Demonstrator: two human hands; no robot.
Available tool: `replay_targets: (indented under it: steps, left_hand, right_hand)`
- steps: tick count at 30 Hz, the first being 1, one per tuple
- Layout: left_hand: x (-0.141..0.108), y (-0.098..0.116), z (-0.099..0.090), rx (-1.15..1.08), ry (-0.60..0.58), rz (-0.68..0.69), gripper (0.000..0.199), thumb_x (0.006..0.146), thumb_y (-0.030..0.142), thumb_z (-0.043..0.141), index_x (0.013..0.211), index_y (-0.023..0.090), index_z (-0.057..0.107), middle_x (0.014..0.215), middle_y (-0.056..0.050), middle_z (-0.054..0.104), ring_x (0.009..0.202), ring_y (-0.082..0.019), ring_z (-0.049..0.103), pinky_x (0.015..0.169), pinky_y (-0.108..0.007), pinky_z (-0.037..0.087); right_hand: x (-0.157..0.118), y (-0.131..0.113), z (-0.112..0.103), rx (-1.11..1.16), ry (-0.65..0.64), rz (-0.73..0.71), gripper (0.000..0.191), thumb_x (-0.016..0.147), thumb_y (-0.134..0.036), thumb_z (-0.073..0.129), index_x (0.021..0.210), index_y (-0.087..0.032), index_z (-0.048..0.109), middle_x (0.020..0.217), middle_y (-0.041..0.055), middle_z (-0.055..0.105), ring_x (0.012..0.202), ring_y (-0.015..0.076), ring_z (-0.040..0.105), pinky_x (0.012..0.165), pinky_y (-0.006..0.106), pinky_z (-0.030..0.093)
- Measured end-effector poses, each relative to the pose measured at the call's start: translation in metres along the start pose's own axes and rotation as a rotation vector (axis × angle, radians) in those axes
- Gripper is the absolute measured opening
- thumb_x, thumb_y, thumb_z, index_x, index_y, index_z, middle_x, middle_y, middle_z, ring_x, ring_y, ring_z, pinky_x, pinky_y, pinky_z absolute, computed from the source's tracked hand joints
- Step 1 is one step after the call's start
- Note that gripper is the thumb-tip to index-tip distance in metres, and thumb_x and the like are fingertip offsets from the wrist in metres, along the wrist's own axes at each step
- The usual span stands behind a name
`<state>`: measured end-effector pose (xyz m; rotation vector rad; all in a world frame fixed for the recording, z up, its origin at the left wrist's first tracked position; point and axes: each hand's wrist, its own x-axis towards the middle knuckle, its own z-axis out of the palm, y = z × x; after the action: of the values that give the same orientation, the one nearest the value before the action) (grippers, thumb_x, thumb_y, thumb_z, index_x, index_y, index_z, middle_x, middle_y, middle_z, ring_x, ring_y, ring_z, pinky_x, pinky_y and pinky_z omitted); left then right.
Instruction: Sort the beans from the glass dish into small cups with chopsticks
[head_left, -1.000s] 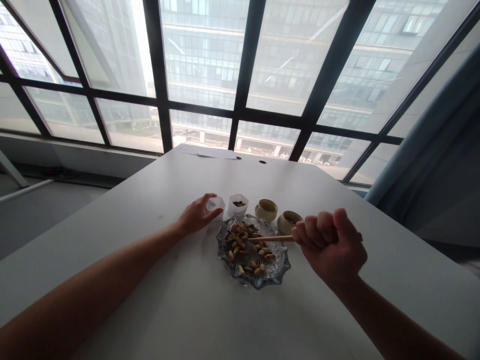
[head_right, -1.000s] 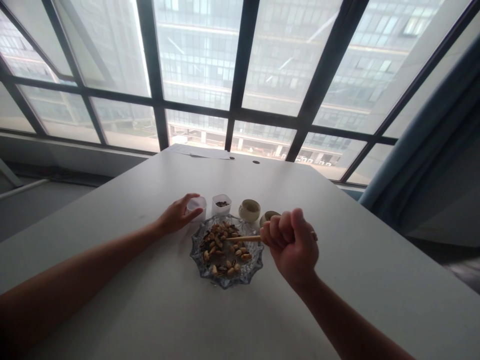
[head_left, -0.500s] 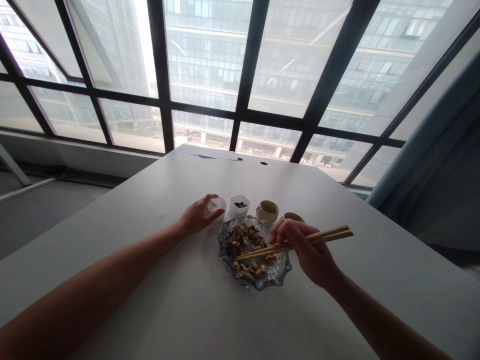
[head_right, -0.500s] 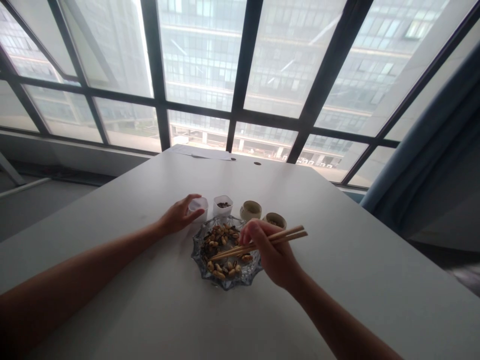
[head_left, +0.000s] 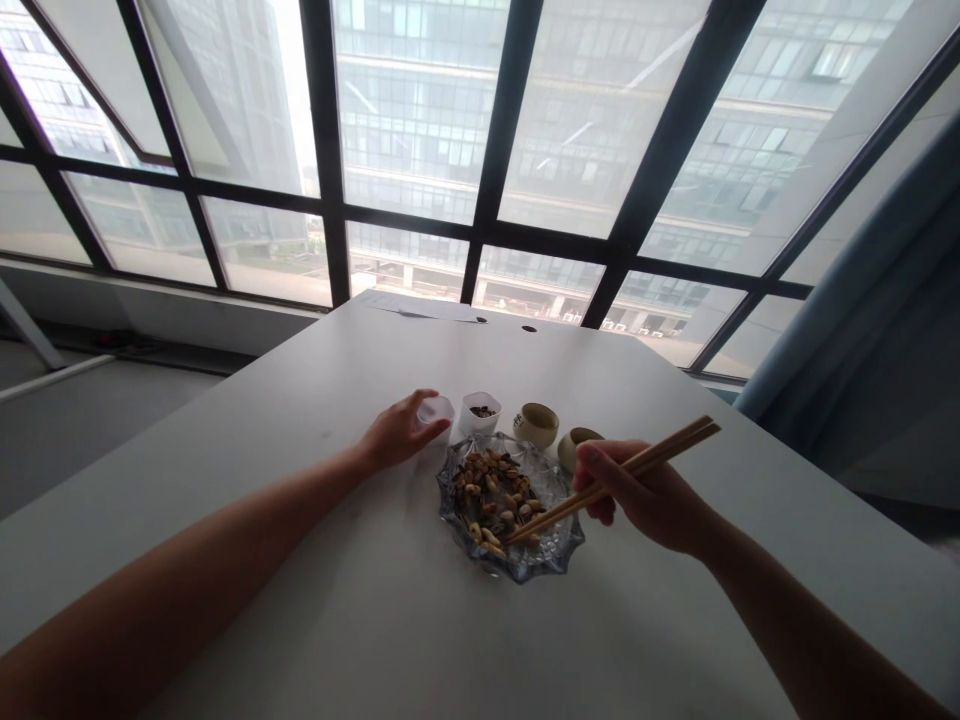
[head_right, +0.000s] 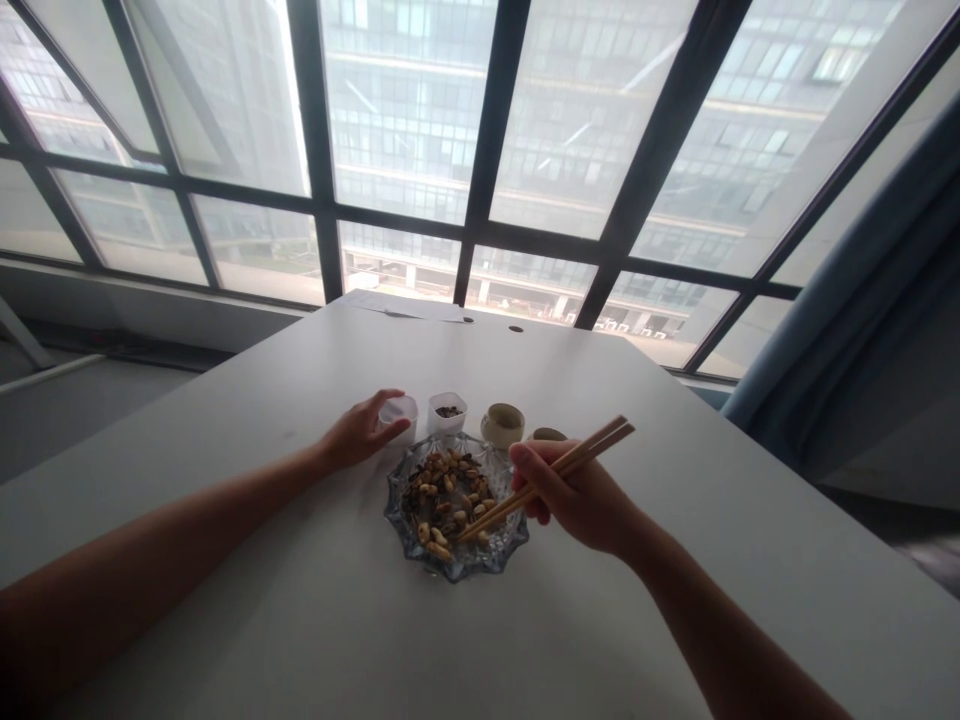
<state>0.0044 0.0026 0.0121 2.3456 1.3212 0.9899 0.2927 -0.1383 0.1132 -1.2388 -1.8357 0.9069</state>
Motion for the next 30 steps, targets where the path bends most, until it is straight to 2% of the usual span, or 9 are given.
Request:
replay_targets:
  steps: [4, 6, 12, 15, 18, 21, 27, 29, 30]
  left_hand:
    - [0.0, 0.0, 0.001, -0.012, 0.013, 0.004, 0.062, 0.085, 0.062, 0.053, 0.127, 0.016, 0.053, 0.079, -0.005, 0.066, 0.069, -0.021, 0.063, 0.07, -0.033, 0.049]
    - [0.0, -0.002, 0.002, -0.011, 0.012, 0.008, 0.062, 0.085, 0.062, 0.052, 0.128, 0.016, 0.053, 0.078, -0.004, 0.066, 0.068, -0.021, 0.063, 0.07, -0.033, 0.049]
    - [0.0, -0.002, 0.001, -0.006, 0.003, 0.007, 0.064, 0.086, 0.063, 0.051, 0.129, 0.015, 0.052, 0.073, -0.003, 0.064, 0.067, -0.021, 0.063, 0.069, -0.032, 0.049]
    - [0.0, -0.001, 0.0, -0.004, 0.002, 0.005, 0.064, 0.086, 0.063, 0.051, 0.129, 0.015, 0.052, 0.073, -0.003, 0.064, 0.068, -0.021, 0.063, 0.069, -0.032, 0.048]
    - [0.0, -0.001, 0.0, -0.005, -0.001, 0.01, 0.063, 0.086, 0.062, 0.051, 0.128, 0.016, 0.052, 0.073, -0.003, 0.064, 0.069, -0.021, 0.063, 0.069, -0.032, 0.048]
    - [0.0, -0.001, 0.0, -0.007, -0.001, 0.014, 0.062, 0.086, 0.061, 0.052, 0.128, 0.016, 0.052, 0.074, -0.003, 0.064, 0.07, -0.021, 0.063, 0.07, -0.032, 0.048]
    - [0.0, -0.002, 0.001, -0.011, 0.001, 0.009, 0.062, 0.086, 0.062, 0.052, 0.128, 0.016, 0.052, 0.077, -0.004, 0.065, 0.071, -0.021, 0.063, 0.07, -0.032, 0.048]
    - [0.0, -0.001, 0.0, -0.013, 0.002, 0.008, 0.062, 0.086, 0.062, 0.051, 0.128, 0.016, 0.052, 0.078, -0.004, 0.065, 0.07, -0.021, 0.063, 0.07, -0.032, 0.048]
    - [0.0, -0.001, 0.0, -0.014, 0.005, 0.008, 0.062, 0.086, 0.061, 0.052, 0.128, 0.016, 0.052, 0.078, -0.004, 0.065, 0.07, -0.021, 0.063, 0.07, -0.032, 0.048]
  right_hand:
    - [0.003, 0.006, -0.004, -0.128, 0.203, -0.054, 0.058, 0.084, -0.069, 0.054, 0.061, -0.017, 0.061, 0.043, 0.0012, 0.056, 0.037, 0.0119, 0.053, 0.036, 0.022, 0.042]
    - [0.003, 0.007, -0.008, -0.185, 0.254, -0.056, 0.059, 0.086, -0.07, 0.051, 0.061, -0.017, 0.06, 0.043, 0.0014, 0.056, 0.036, 0.0122, 0.053, 0.036, 0.022, 0.042]
    - [0.001, 0.004, -0.013, -0.395, 0.201, 0.024, 0.059, 0.087, -0.068, 0.05, 0.06, -0.017, 0.06, 0.046, 0.0032, 0.059, 0.039, 0.0133, 0.055, 0.037, 0.023, 0.043]
    - [-0.001, -0.004, -0.005, -0.255, 0.164, 0.024, 0.059, 0.085, -0.07, 0.051, 0.06, -0.017, 0.06, 0.046, 0.0032, 0.06, 0.039, 0.0131, 0.057, 0.038, 0.022, 0.045]
    - [-0.003, -0.009, 0.008, -0.038, 0.002, 0.033, 0.056, 0.084, -0.068, 0.054, 0.064, -0.017, 0.061, 0.047, 0.0023, 0.061, 0.04, 0.0132, 0.058, 0.038, 0.022, 0.047]
    - [-0.004, -0.008, 0.018, 0.037, -0.102, 0.054, 0.051, 0.086, -0.063, 0.055, 0.066, -0.017, 0.061, 0.049, 0.0016, 0.061, 0.041, 0.0132, 0.058, 0.039, 0.022, 0.047]
    - [-0.001, -0.005, 0.008, -0.129, 0.097, -0.066, 0.05, 0.087, -0.059, 0.058, 0.061, -0.017, 0.061, 0.051, 0.0022, 0.061, 0.042, 0.0123, 0.057, 0.039, 0.022, 0.047]
    - [-0.001, -0.007, 0.002, -0.085, 0.093, -0.046, 0.051, 0.087, -0.061, 0.057, 0.063, -0.017, 0.062, 0.049, 0.0023, 0.062, 0.04, 0.0125, 0.058, 0.038, 0.022, 0.047]
    - [-0.002, -0.008, 0.0, -0.052, 0.049, -0.018, 0.051, 0.087, -0.062, 0.056, 0.064, -0.016, 0.063, 0.049, 0.0022, 0.062, 0.04, 0.0127, 0.058, 0.038, 0.022, 0.047]
